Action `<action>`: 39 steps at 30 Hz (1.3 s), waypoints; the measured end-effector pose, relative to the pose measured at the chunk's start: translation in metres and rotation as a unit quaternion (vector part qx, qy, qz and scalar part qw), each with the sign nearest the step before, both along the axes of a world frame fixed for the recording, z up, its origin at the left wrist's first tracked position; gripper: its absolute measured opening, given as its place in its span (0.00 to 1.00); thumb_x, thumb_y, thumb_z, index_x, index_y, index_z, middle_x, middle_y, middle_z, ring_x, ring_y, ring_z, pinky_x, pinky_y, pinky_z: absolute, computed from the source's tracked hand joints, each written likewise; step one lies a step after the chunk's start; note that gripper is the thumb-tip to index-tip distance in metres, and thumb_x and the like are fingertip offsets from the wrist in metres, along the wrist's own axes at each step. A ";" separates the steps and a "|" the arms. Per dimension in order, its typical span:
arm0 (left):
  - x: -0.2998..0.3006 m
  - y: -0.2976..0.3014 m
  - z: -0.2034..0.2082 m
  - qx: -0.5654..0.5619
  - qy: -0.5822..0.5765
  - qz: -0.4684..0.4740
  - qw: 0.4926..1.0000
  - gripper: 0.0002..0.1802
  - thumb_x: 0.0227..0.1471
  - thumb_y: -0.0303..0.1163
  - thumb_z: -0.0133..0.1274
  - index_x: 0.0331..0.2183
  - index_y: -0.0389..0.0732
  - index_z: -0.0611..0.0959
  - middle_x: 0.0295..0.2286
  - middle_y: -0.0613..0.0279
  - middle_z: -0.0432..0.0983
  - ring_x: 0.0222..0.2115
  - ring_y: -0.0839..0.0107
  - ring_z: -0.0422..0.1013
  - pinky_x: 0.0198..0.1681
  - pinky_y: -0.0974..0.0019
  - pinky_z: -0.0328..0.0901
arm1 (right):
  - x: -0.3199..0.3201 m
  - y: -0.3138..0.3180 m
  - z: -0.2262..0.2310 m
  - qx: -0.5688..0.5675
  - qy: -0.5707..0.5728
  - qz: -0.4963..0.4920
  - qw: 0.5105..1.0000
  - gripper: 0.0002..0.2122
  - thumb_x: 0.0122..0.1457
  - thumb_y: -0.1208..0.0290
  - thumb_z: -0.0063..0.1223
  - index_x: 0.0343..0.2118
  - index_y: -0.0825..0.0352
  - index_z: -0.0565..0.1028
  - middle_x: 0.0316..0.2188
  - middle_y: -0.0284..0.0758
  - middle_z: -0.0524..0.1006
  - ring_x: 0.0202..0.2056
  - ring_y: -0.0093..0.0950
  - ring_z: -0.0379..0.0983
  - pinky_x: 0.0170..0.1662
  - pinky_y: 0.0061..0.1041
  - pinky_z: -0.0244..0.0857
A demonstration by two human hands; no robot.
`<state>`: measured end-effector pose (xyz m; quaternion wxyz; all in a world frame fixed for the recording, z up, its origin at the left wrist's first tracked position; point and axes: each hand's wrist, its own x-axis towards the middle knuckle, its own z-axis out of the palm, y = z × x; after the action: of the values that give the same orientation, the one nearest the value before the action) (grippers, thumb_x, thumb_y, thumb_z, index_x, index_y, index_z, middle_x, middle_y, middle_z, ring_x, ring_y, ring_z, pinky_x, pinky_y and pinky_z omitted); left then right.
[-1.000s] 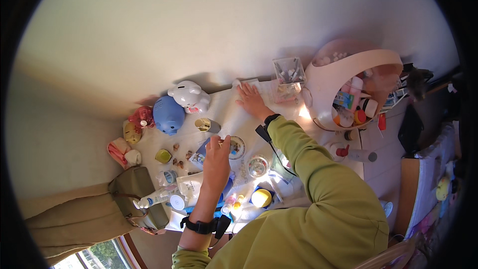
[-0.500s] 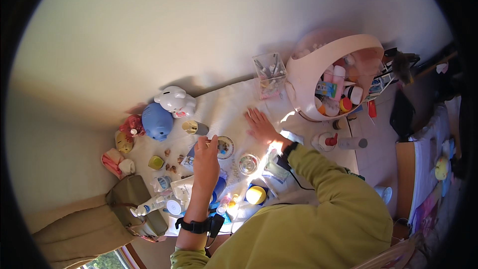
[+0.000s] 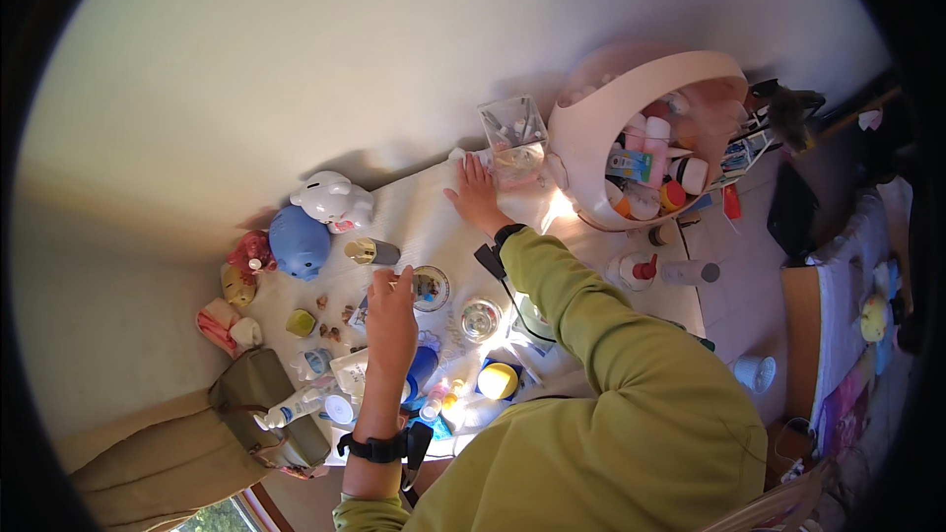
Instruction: The person wipes a cluttered tabletop with a white cloth, moving small items such as bottles, containers, and plush toys aside to reach different areas. They repeatedly wipe sections of the surface and reposition objects to continue cleaning.
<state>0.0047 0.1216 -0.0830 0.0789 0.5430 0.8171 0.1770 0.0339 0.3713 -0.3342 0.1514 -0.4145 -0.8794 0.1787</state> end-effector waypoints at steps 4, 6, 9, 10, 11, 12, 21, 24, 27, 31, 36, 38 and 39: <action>0.000 0.001 -0.003 0.017 0.006 0.002 1.000 0.20 0.46 0.18 0.54 0.44 0.37 0.78 0.39 0.51 0.67 0.39 0.51 0.70 0.39 0.55 0.66 | 0.049 -0.027 0.002 -0.004 0.017 0.059 0.998 0.36 0.58 0.51 0.47 0.62 0.72 0.53 0.64 0.50 0.50 0.66 0.43 0.42 0.65 0.41 0.42; 0.000 0.000 -0.005 0.022 0.009 -0.003 1.000 0.20 0.46 0.18 0.53 0.44 0.37 0.78 0.39 0.51 0.67 0.39 0.51 0.69 0.39 0.55 0.67 | 0.070 -0.041 0.003 -0.011 -0.012 0.079 0.997 0.36 0.58 0.50 0.47 0.62 0.72 0.54 0.64 0.50 0.50 0.66 0.44 0.42 0.65 0.41 0.41; -0.003 -0.002 -0.009 0.024 0.017 -0.019 0.999 0.19 0.47 0.19 0.52 0.45 0.37 0.77 0.39 0.52 0.66 0.39 0.52 0.68 0.38 0.55 0.67 | 0.110 -0.064 0.006 -0.037 -0.041 0.101 0.993 0.37 0.58 0.48 0.45 0.62 0.71 0.53 0.65 0.50 0.49 0.66 0.44 0.41 0.65 0.41 0.38; -0.003 -0.003 -0.010 0.023 0.020 -0.021 0.999 0.20 0.47 0.19 0.52 0.45 0.37 0.77 0.40 0.52 0.66 0.39 0.52 0.69 0.38 0.55 0.67 | 0.124 -0.070 0.008 -0.044 -0.053 0.105 0.992 0.37 0.59 0.47 0.44 0.62 0.71 0.53 0.65 0.50 0.48 0.66 0.44 0.41 0.65 0.42 0.38; -0.004 -0.004 -0.012 0.028 0.024 -0.024 0.999 0.20 0.47 0.19 0.52 0.45 0.37 0.77 0.40 0.52 0.66 0.39 0.52 0.69 0.38 0.55 0.67 | 0.136 -0.075 0.010 -0.052 -0.088 0.110 0.989 0.37 0.59 0.47 0.43 0.63 0.71 0.53 0.65 0.49 0.48 0.66 0.44 0.40 0.65 0.42 0.38; -0.005 -0.004 -0.013 0.022 0.028 -0.024 0.999 0.20 0.47 0.20 0.52 0.46 0.38 0.76 0.40 0.52 0.66 0.39 0.52 0.69 0.38 0.55 0.67 | 0.149 -0.077 0.013 -0.092 -0.071 0.107 0.987 0.37 0.60 0.45 0.42 0.63 0.71 0.52 0.66 0.49 0.45 0.67 0.44 0.38 0.65 0.43 0.37; -0.018 0.008 0.024 -0.067 -0.038 -0.050 0.996 0.35 0.45 0.28 0.58 0.56 0.46 0.68 0.45 0.48 0.65 0.45 0.51 0.66 0.45 0.55 0.65 | 0.141 -0.082 0.030 -0.080 -0.077 0.051 0.993 0.37 0.60 0.44 0.40 0.64 0.69 0.51 0.66 0.46 0.44 0.67 0.44 0.37 0.65 0.45 0.36; -0.013 0.027 0.051 -0.022 0.048 -0.093 0.994 0.45 0.41 0.31 0.64 0.60 0.49 0.61 0.51 0.42 0.61 0.50 0.45 0.62 0.51 0.53 0.61 | 0.136 -0.089 0.022 -0.044 -0.076 0.110 0.990 0.35 0.60 0.45 0.40 0.63 0.66 0.53 0.66 0.42 0.47 0.67 0.43 0.38 0.65 0.46 0.36; -0.003 0.075 0.067 0.015 0.060 -0.144 0.988 0.51 0.38 0.34 0.67 0.61 0.46 0.59 0.53 0.39 0.58 0.53 0.43 0.60 0.53 0.52 0.61 | 0.140 -0.091 0.015 -0.025 -0.054 0.119 0.991 0.35 0.60 0.46 0.41 0.64 0.65 0.53 0.66 0.42 0.47 0.67 0.43 0.38 0.66 0.46 0.35; 0.019 0.164 0.055 -0.011 0.059 -0.163 0.985 0.60 0.31 0.39 0.71 0.62 0.41 0.54 0.57 0.37 0.54 0.56 0.43 0.57 0.55 0.52 0.61 | 0.146 -0.089 0.012 -0.018 -0.041 0.130 0.991 0.35 0.59 0.47 0.44 0.64 0.64 0.53 0.66 0.41 0.46 0.67 0.43 0.38 0.66 0.47 0.33; 0.021 0.251 0.014 -0.083 0.104 -0.150 0.980 0.69 0.22 0.44 0.73 0.63 0.41 0.50 0.59 0.41 0.50 0.59 0.46 0.54 0.57 0.53 0.59 | 0.146 -0.089 0.015 -0.046 -0.034 0.128 0.990 0.36 0.58 0.47 0.45 0.64 0.64 0.53 0.67 0.39 0.46 0.67 0.41 0.36 0.67 0.45 0.31; 0.014 0.265 0.003 -0.121 0.097 -0.148 0.977 0.69 0.21 0.43 0.74 0.62 0.41 0.51 0.57 0.42 0.53 0.57 0.47 0.56 0.56 0.53 0.60 | 0.145 -0.090 0.015 -0.050 -0.037 0.124 0.990 0.36 0.58 0.46 0.45 0.64 0.64 0.52 0.67 0.38 0.45 0.68 0.39 0.35 0.67 0.44 0.29; 0.012 0.268 -0.002 -0.103 0.073 -0.150 0.980 0.68 0.21 0.43 0.74 0.61 0.40 0.52 0.55 0.43 0.55 0.56 0.48 0.57 0.55 0.54 0.61 | 0.146 -0.090 0.014 -0.057 -0.025 0.125 0.990 0.36 0.58 0.46 0.45 0.64 0.63 0.52 0.67 0.39 0.45 0.68 0.39 0.35 0.67 0.44 0.29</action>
<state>0.0165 0.3892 -0.0854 0.1000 0.6600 0.7437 0.0374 0.1796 0.2816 -0.3198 0.0823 -0.3139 -0.9161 0.2353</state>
